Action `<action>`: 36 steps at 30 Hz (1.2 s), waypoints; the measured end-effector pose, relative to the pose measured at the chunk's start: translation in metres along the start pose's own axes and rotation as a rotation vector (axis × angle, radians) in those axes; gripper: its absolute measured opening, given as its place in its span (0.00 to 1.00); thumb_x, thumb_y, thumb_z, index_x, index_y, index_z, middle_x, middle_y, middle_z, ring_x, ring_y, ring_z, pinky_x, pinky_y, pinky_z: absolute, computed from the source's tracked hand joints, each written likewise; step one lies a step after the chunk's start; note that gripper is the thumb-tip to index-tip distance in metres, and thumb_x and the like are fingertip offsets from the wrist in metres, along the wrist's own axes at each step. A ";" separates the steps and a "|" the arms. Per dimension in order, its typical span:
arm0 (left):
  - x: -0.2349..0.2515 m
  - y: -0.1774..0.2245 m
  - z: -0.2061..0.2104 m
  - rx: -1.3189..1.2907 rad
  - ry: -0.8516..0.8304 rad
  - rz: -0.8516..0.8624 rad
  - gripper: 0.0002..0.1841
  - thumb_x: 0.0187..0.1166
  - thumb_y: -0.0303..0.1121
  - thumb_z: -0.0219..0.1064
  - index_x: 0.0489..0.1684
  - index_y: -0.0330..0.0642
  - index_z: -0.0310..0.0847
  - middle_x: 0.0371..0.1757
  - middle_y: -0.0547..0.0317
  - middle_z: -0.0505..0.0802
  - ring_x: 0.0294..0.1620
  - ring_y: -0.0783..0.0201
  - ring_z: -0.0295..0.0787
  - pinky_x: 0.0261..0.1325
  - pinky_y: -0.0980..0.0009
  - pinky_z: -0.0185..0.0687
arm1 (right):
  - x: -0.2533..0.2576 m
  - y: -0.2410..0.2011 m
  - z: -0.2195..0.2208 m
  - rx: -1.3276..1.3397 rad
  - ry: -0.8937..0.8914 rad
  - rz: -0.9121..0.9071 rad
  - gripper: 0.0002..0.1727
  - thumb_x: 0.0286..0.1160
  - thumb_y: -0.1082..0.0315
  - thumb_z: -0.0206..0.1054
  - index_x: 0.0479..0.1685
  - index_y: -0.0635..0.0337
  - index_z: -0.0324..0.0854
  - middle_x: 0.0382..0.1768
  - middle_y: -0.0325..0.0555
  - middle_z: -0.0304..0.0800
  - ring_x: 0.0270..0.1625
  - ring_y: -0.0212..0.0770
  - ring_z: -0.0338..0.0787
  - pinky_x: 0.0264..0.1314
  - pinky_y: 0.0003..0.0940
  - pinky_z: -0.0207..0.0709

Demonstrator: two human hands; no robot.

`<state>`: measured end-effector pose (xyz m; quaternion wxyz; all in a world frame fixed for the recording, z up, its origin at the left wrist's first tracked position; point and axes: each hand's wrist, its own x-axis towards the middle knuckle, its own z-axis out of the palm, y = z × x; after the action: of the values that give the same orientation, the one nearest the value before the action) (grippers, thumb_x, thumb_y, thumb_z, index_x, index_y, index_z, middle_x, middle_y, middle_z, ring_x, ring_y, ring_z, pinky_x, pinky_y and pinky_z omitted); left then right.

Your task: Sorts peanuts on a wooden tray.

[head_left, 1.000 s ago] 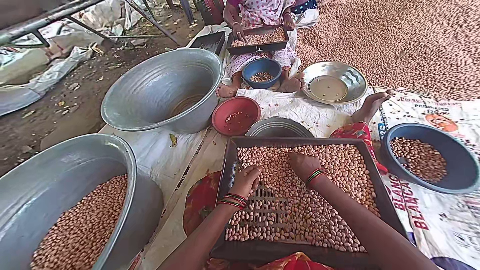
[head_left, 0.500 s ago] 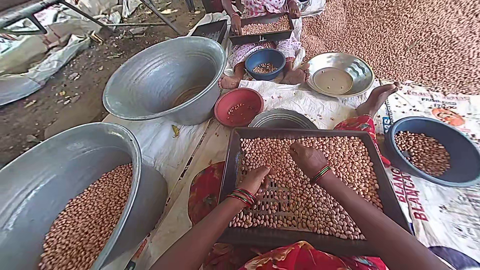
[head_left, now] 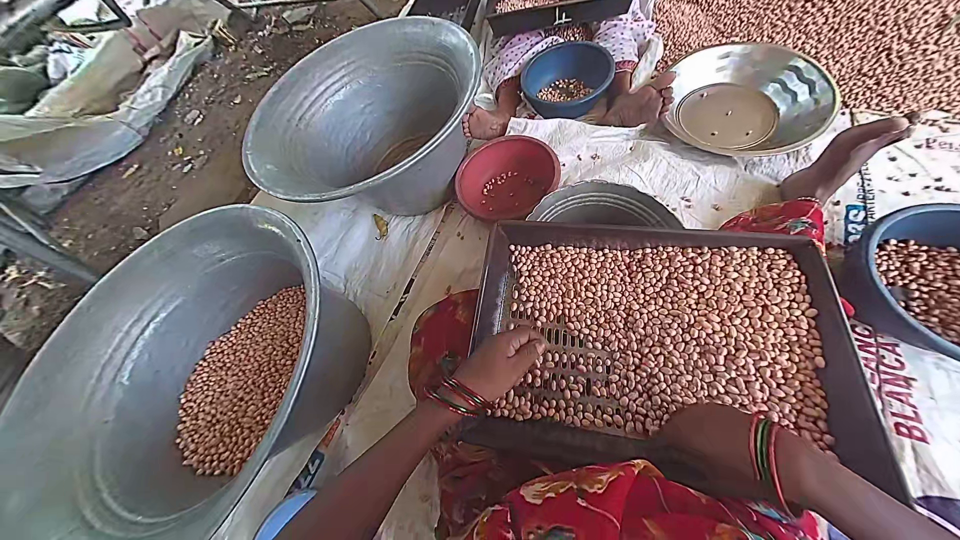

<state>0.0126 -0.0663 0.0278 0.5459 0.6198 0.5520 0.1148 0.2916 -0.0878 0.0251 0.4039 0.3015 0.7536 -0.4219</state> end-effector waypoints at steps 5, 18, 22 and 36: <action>-0.016 0.010 0.000 0.390 -0.096 -0.067 0.18 0.93 0.34 0.52 0.68 0.33 0.82 0.54 0.40 0.92 0.53 0.49 0.89 0.61 0.50 0.79 | 0.024 0.003 -0.041 -0.015 0.192 0.045 0.17 0.92 0.69 0.54 0.68 0.66 0.82 0.57 0.73 0.88 0.62 0.75 0.86 0.60 0.75 0.74; 0.012 0.021 0.010 0.615 -0.183 -0.217 0.21 0.95 0.37 0.50 0.74 0.36 0.79 0.64 0.35 0.90 0.67 0.37 0.86 0.71 0.38 0.74 | -0.004 0.051 -0.053 0.376 1.160 0.228 0.21 0.89 0.72 0.56 0.77 0.69 0.77 0.71 0.74 0.81 0.73 0.74 0.81 0.73 0.71 0.69; 0.047 0.034 -0.003 0.654 0.040 -0.233 0.21 0.95 0.37 0.47 0.77 0.38 0.76 0.65 0.35 0.89 0.70 0.37 0.85 0.72 0.39 0.73 | 0.028 0.014 -0.030 0.270 1.120 0.123 0.21 0.85 0.74 0.59 0.74 0.70 0.80 0.71 0.74 0.82 0.71 0.76 0.83 0.69 0.70 0.74; 0.126 0.066 0.038 0.756 -0.066 -0.023 0.22 0.96 0.39 0.45 0.81 0.39 0.72 0.67 0.35 0.88 0.72 0.37 0.84 0.73 0.40 0.73 | 0.030 0.019 -0.029 0.414 1.022 0.102 0.18 0.91 0.70 0.53 0.60 0.72 0.86 0.56 0.68 0.92 0.60 0.68 0.92 0.63 0.67 0.77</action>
<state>0.1240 0.0281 0.0084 0.2975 0.7745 0.5445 -0.1232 0.2818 -0.0496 0.0011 -0.0609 0.5771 0.7395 -0.3412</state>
